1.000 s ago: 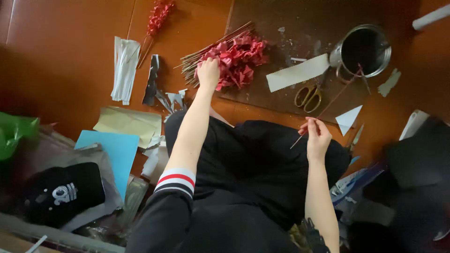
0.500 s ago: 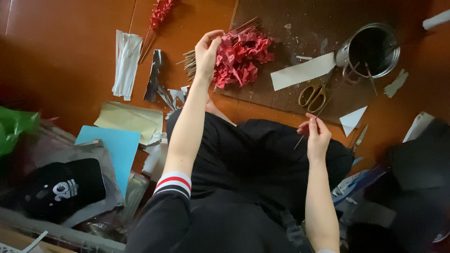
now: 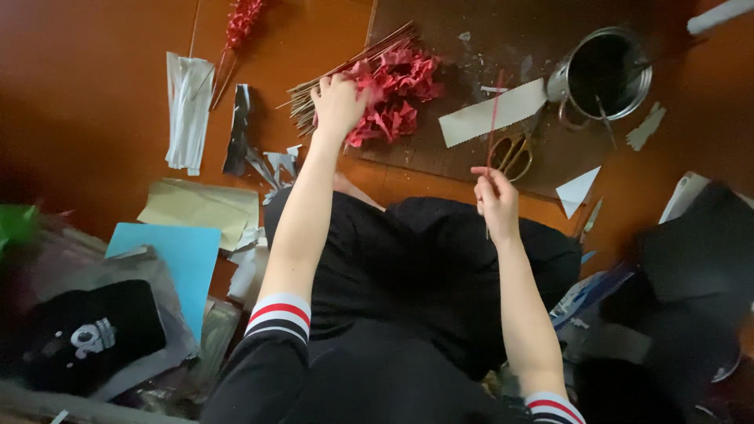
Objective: Wrapping red paper strips around thin sticks to create artificial flowers
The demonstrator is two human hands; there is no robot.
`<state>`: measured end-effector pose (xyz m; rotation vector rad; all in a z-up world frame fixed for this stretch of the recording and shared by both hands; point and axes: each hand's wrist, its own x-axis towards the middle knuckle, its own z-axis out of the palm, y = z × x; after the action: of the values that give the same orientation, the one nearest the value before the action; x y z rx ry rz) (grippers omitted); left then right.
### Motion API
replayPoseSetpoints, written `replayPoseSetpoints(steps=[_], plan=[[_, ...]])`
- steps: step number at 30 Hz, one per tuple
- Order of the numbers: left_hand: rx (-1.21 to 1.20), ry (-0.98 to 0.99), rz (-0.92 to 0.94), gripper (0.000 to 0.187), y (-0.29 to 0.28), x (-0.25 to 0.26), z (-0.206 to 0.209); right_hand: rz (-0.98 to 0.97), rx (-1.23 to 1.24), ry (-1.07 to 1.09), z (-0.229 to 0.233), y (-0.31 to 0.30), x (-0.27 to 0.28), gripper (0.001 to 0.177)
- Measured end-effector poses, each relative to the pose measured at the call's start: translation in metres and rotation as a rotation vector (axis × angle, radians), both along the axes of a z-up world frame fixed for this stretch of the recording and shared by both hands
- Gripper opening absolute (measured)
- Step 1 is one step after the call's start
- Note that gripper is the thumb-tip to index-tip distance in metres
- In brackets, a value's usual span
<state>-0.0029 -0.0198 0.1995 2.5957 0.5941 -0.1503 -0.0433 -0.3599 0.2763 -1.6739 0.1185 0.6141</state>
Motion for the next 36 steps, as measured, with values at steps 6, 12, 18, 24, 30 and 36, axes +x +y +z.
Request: replayPoseSetpoints(steps=[6, 12, 18, 24, 30, 36], plan=[[0.595, -0.560, -0.153, 0.010, -0.011, 0.058, -0.098, -0.059, -0.034, 0.073, 0.003, -0.016, 0.001, 0.023], [0.502, -0.193, -0.265, 0.050, -0.025, 0.096, -0.136, -0.158, -0.012, 0.095, -0.018, -0.023, 0.007, 0.021], [0.570, -0.476, -0.037, 0.008, -0.029, 0.097, -0.116, -0.156, -0.004, 0.137, -0.020, -0.021, 0.015, 0.023], [-0.108, -0.517, 0.008, 0.020, -0.018, 0.085, -0.047, -0.145, 0.048, 0.154, -0.027, -0.019, 0.018, 0.023], [-0.802, -0.607, 0.160, 0.024, -0.032, 0.061, 0.050, -0.115, 0.092, 0.145, -0.014, -0.017, 0.014, 0.020], [-1.091, -0.468, -0.132, 0.025, -0.080, 0.005, 0.148, 0.029, 0.166, -0.067, 0.030, 0.009, 0.020, 0.024]])
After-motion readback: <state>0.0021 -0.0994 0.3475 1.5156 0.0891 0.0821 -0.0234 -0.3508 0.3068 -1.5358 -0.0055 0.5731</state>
